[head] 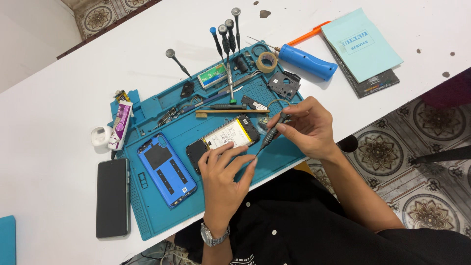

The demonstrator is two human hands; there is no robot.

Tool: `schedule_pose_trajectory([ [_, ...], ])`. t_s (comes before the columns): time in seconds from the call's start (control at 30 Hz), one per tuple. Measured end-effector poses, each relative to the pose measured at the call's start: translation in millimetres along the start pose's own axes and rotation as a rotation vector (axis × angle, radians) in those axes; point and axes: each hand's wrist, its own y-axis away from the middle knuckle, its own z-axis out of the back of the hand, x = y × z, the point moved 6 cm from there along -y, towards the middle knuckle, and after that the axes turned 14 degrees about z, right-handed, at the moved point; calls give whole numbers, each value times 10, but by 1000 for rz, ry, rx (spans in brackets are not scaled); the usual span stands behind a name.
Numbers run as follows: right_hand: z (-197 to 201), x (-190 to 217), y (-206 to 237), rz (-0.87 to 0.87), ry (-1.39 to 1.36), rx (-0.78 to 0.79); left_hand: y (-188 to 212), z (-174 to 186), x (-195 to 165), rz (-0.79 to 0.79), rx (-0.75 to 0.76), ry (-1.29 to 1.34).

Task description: The person repairs a smartphone on a blue repair mat, using a screwdriver to unscrew and remove the battery from an opened phone body, then reassembles a blue phone by fitting its back cover and pressing it into place. They then pick up another phone and brush its screen with a wooden-handled brush.

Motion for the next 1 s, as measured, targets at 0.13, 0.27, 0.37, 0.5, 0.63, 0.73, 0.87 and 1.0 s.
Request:
schedule_pose_trajectory([
  [0.13,4,8,0,0,0,2,-6,-5,0,-11,7,-8],
  [0.27,3,18,-2,16,-14,23,-6,-7,5,-11,11,0],
  [0.37,6,3,6,0,-33,29,-9,-21,7,-11,12,-3],
  [0.5,-9,-9,16,13,-33,67,-4,-32,20,-1,19,-6],
  [0.63,-17,-17,38,14,-35,77,4,-30,28,-3,19,-7],
  [0.73,-15,-16,48,16,-34,74,7,-29,31,-5,19,-7],
  [0.87,-17,-8,51,17,-35,75,7,-36,33,-2,21,-9],
  [1.0,-20,3,43,26,-54,77,2,-36,23,-11,18,-8],
])
